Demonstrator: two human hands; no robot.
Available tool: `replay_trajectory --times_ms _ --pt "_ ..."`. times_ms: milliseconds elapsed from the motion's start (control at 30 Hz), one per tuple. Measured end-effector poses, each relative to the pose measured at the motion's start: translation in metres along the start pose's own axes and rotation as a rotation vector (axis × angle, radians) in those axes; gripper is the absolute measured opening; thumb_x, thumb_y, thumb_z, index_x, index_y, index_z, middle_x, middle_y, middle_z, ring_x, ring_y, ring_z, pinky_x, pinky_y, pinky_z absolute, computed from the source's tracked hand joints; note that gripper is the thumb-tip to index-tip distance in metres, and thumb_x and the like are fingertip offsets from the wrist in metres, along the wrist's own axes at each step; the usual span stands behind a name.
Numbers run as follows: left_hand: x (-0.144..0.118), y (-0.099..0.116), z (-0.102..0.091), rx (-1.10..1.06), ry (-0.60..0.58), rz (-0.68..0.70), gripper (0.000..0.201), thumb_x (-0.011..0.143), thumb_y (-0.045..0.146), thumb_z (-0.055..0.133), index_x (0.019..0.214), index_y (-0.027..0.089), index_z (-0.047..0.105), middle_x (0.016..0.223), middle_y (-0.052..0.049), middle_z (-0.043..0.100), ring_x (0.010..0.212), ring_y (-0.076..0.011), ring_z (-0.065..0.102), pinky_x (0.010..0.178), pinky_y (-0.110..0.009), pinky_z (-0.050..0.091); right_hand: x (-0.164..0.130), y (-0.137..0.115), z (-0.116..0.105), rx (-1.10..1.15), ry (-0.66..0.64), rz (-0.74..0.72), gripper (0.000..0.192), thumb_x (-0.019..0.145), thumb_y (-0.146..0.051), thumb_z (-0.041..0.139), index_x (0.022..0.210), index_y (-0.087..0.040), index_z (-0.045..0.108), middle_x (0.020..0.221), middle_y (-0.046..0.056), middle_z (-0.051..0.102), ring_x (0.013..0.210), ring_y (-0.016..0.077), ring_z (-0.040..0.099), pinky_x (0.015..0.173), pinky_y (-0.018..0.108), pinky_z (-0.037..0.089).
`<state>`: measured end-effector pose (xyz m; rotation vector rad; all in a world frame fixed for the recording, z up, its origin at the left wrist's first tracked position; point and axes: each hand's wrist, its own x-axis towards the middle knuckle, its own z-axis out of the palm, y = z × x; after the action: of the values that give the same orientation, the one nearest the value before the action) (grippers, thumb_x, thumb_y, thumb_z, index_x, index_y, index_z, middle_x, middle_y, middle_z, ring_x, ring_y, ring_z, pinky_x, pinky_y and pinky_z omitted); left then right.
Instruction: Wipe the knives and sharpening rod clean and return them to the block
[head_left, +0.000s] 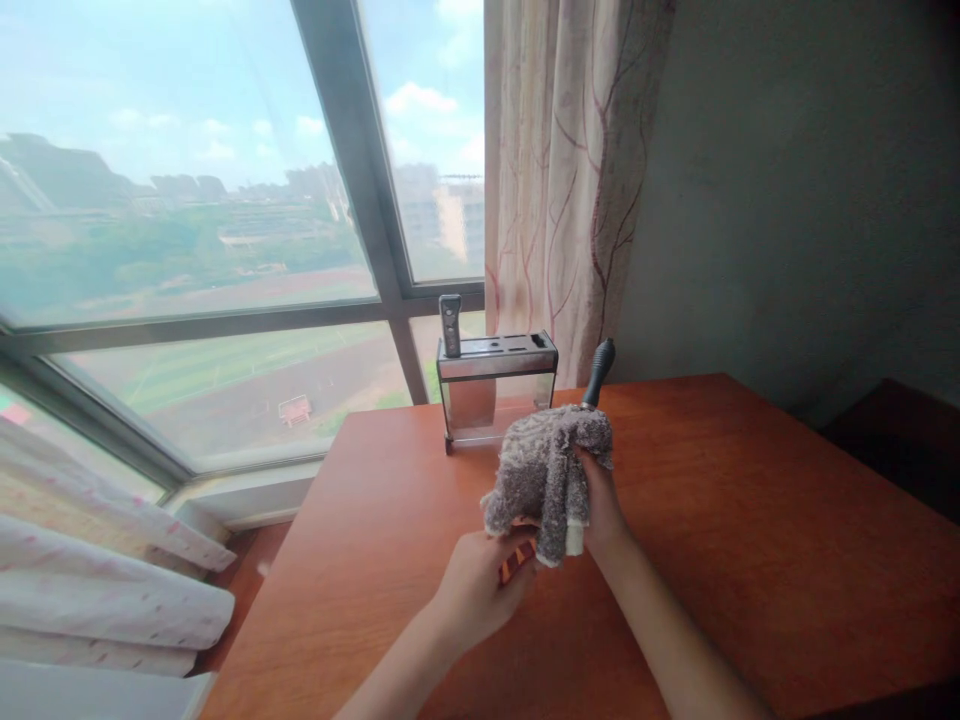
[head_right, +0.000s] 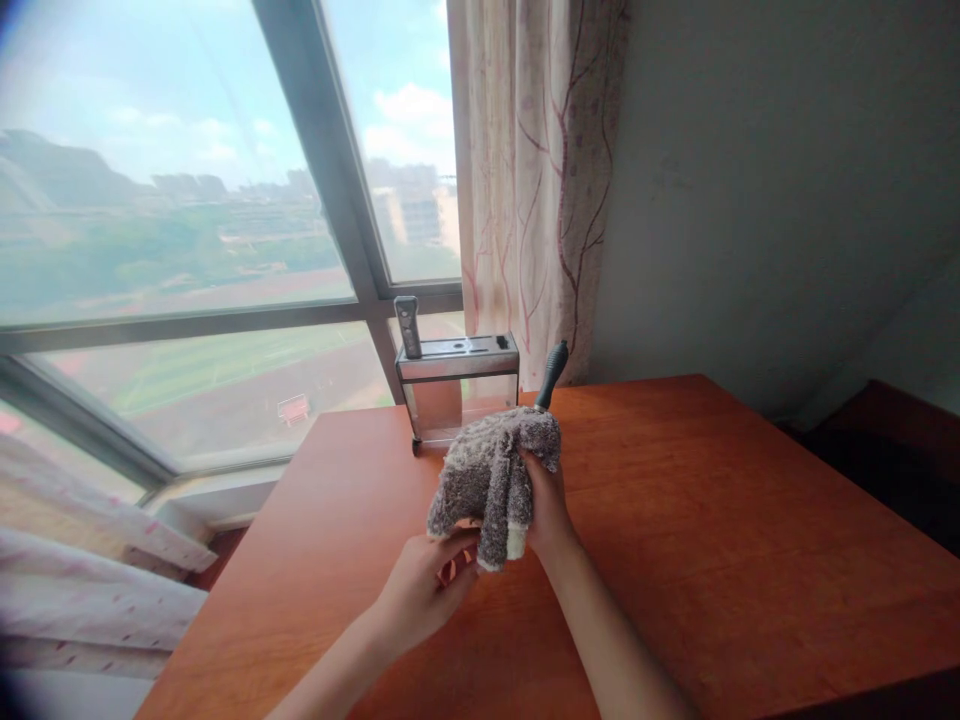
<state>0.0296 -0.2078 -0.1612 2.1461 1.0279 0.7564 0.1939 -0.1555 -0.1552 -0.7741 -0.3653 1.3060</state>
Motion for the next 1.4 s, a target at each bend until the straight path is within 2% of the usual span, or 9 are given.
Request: replay_trajectory --times_ms 167,267,333,500,633,800,1033,1167,1400 --pt "0.000 0.028 -0.030 -0.067 0.272 0.085 0.023 0.089 0.024 0.050 0.073 0.020 0.066 0.059 -0.003 0.059 0.053 -0.0139 0.052 0.049 -0.024 0.038 -0.004 -0.005 0.000 0.001 -0.047 0.025 0.029 0.062 -0.035 0.078 0.086 -0.022 0.068 0.081 0.000 0.075 0.081 0.0234 0.069 0.072 0.033 0.054" --pt "0.014 0.049 -0.054 -0.096 0.451 0.113 0.020 0.089 0.027 0.052 0.078 0.019 0.066 0.063 -0.003 0.061 0.058 -0.0147 0.054 0.054 -0.025 0.041 -0.007 0.000 0.000 -0.098 -0.059 -0.036 0.028 0.061 -0.033 0.080 0.085 -0.023 0.069 0.083 -0.001 0.075 0.082 0.0234 0.068 0.073 0.033 0.053" --pt "0.034 0.060 -0.069 -0.086 0.501 0.076 0.016 0.087 0.029 0.056 0.092 0.019 0.067 0.072 -0.004 0.065 0.064 -0.0147 0.057 0.058 -0.025 0.043 -0.009 0.004 -0.002 -0.161 -0.095 -0.103 0.030 0.062 -0.032 0.081 0.088 -0.024 0.071 0.088 0.000 0.075 0.086 0.0232 0.068 0.077 0.032 0.052" --pt "0.097 0.070 -0.082 -0.161 0.326 0.065 0.035 0.082 0.037 0.063 0.112 0.019 0.063 0.099 -0.007 0.069 0.074 -0.0146 0.059 0.059 -0.023 0.044 -0.011 0.008 -0.003 -0.273 -0.162 -0.169 0.035 0.058 -0.030 0.084 0.091 -0.027 0.073 0.091 0.001 0.075 0.089 0.0254 0.067 0.079 0.033 0.052" --pt "0.132 0.067 -0.073 -0.222 0.208 0.095 0.035 0.078 0.038 0.068 0.105 0.016 0.066 0.087 -0.005 0.070 0.069 -0.0138 0.059 0.057 -0.022 0.042 -0.010 0.009 -0.003 -0.342 -0.213 -0.201 0.031 0.059 -0.033 0.083 0.089 -0.031 0.075 0.091 0.002 0.075 0.089 0.0276 0.068 0.078 0.036 0.053" --pt "0.148 0.067 -0.069 -0.353 0.151 0.094 0.031 0.074 0.042 0.070 0.081 0.012 0.070 0.074 -0.003 0.068 0.066 -0.0148 0.058 0.055 -0.023 0.040 -0.011 0.011 -0.003 -0.349 -0.202 -0.188 0.034 0.059 -0.033 0.084 0.091 -0.033 0.074 0.093 0.002 0.075 0.091 0.0294 0.067 0.086 0.042 0.051" --pt "0.150 0.067 -0.091 -0.605 -0.137 0.005 0.034 0.073 0.038 0.073 0.094 0.012 0.071 0.084 -0.007 0.072 0.062 -0.0112 0.059 0.050 -0.020 0.036 -0.017 0.012 -0.004 -0.198 -0.195 -0.013 0.041 0.051 -0.036 0.087 0.088 -0.030 0.072 0.090 0.003 0.075 0.096 0.0296 0.067 0.084 0.041 0.053" --pt "0.153 0.064 -0.089 -0.669 -0.040 0.000 0.034 0.066 0.034 0.079 0.088 0.011 0.071 0.079 -0.006 0.071 0.065 -0.0124 0.061 0.058 -0.023 0.045 -0.017 0.014 -0.006 -0.129 -0.217 0.110 0.044 0.053 -0.037 0.085 0.094 -0.027 0.070 0.089 0.003 0.075 0.096 0.0296 0.067 0.080 0.042 0.055" --pt "0.173 0.071 -0.090 -0.588 0.138 0.093 0.032 0.061 0.033 0.082 0.079 0.010 0.069 0.075 -0.005 0.070 0.073 -0.0168 0.065 0.069 -0.029 0.051 -0.005 0.011 -0.009 -0.293 -0.107 -0.083 0.041 0.048 -0.036 0.087 0.085 -0.030 0.072 0.089 -0.001 0.074 0.095 0.0270 0.066 0.088 0.039 0.051"
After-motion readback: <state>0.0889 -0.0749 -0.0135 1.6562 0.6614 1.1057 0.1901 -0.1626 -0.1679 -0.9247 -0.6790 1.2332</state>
